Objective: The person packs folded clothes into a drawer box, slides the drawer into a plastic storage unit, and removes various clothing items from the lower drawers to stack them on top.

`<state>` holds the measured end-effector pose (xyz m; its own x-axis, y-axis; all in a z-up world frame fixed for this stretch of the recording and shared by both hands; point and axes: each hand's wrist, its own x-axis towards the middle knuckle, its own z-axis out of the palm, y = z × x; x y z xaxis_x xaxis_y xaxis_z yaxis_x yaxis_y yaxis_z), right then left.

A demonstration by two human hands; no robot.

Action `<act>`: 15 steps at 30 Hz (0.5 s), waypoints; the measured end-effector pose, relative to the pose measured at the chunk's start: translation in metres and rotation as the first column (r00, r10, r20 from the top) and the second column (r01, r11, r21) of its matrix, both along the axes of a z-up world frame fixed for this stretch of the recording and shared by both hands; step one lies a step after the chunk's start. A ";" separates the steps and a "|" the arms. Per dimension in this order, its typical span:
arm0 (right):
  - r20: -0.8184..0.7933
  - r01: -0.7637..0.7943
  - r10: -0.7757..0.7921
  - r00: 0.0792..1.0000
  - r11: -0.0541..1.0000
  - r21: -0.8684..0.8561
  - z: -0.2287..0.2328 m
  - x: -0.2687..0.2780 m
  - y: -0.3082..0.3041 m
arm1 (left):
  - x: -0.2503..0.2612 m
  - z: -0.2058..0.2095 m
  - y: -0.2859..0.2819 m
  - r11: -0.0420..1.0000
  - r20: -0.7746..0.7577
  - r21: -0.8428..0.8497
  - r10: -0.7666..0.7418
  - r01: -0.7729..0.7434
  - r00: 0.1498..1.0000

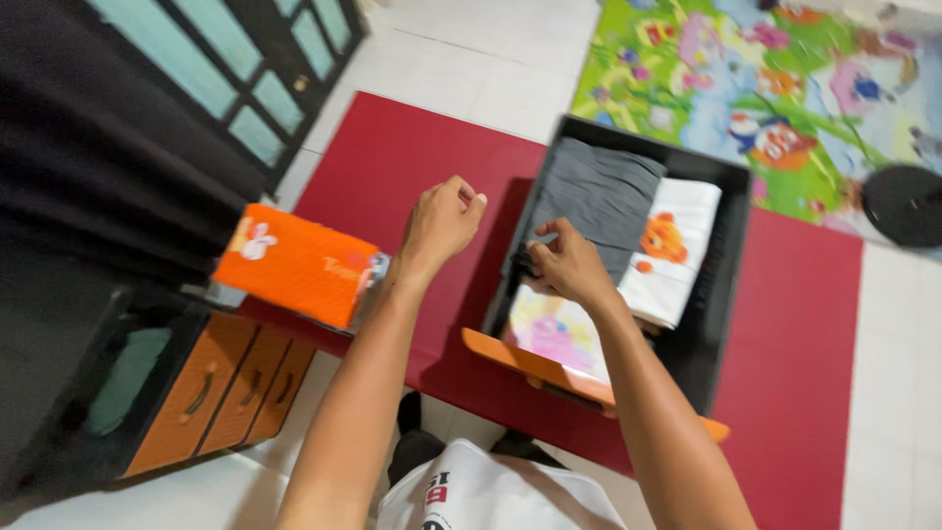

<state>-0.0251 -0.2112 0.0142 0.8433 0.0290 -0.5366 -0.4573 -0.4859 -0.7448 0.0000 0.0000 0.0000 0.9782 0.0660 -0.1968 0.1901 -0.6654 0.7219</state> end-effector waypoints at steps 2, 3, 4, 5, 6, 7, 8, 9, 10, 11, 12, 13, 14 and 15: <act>0.131 -0.074 0.077 0.988 0.997 -0.028 -0.013 0.005 0.038 | -0.005 0.003 0.044 0.998 0.021 0.013 0.067 -0.067 0.998; 0.245 -0.122 0.133 0.960 0.991 -0.063 -0.019 0.006 0.057 | -0.010 0.003 0.067 0.994 0.028 0.022 0.111 -0.112 0.993; 0.254 -0.145 0.156 0.954 0.987 -0.063 -0.025 0.007 0.075 | -0.015 0.002 0.091 0.990 0.038 0.022 0.135 -0.136 0.990; 0.254 -0.157 0.170 0.952 0.985 -0.070 -0.031 0.007 0.094 | -0.023 -0.001 0.116 0.983 0.142 0.056 0.166 -0.175 0.976; 0.254 -0.170 0.184 0.950 0.982 -0.078 -0.039 0.007 0.113 | -0.032 -0.006 0.141 0.972 0.244 0.088 0.190 -0.217 0.951; 0.267 -0.183 0.197 0.943 0.980 -0.074 -0.048 0.006 0.132 | -0.039 -0.011 0.165 0.968 0.257 0.091 0.202 -0.232 0.945; 0.265 -0.178 0.195 0.944 0.980 -0.090 -0.058 0.004 0.150 | -0.048 -0.018 0.189 0.956 0.264 0.102 0.242 -0.276 0.934; 0.258 -0.168 0.189 0.947 0.980 -0.104 -0.072 -0.001 0.169 | -0.057 -0.027 0.213 0.942 0.265 0.114 0.276 -0.314 0.924; 0.266 -0.177 0.197 0.944 0.979 -0.099 -0.086 -0.001 0.188 | -0.062 -0.038 0.237 0.938 0.272 0.118 0.284 -0.325 0.919; 0.280 -0.177 0.205 0.938 0.977 -0.120 -0.100 -0.001 0.204 | -0.066 -0.049 0.260 0.926 0.180 0.139 0.324 -0.350 0.929; 0.295 -0.177 0.212 0.932 0.974 -0.142 -0.115 -0.001 0.220 | -0.069 -0.062 0.282 0.914 0.086 0.162 0.363 -0.373 0.928; 0.300 -0.171 0.207 0.931 0.975 -0.142 -0.130 -0.002 0.232 | -0.070 -0.076 0.303 0.915 0.091 0.160 0.359 -0.369 0.929; 0.248 -0.110 0.148 0.957 0.980 -0.163 -0.144 -0.001 0.243 | -0.069 -0.092 0.324 0.926 0.083 0.157 0.333 -0.342 0.939; 0.194 -0.045 0.082 0.978 0.981 -0.189 -0.160 -0.003 0.252 | -0.067 -0.109 0.339 0.938 0.072 0.153 0.303 -0.310 0.950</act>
<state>-0.0283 0.0408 -0.1456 0.9335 0.0035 -0.3585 -0.2717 -0.6455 -0.7138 -0.0671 0.3392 -0.1088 0.9134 0.3910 -0.1134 0.3719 -0.6881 0.6231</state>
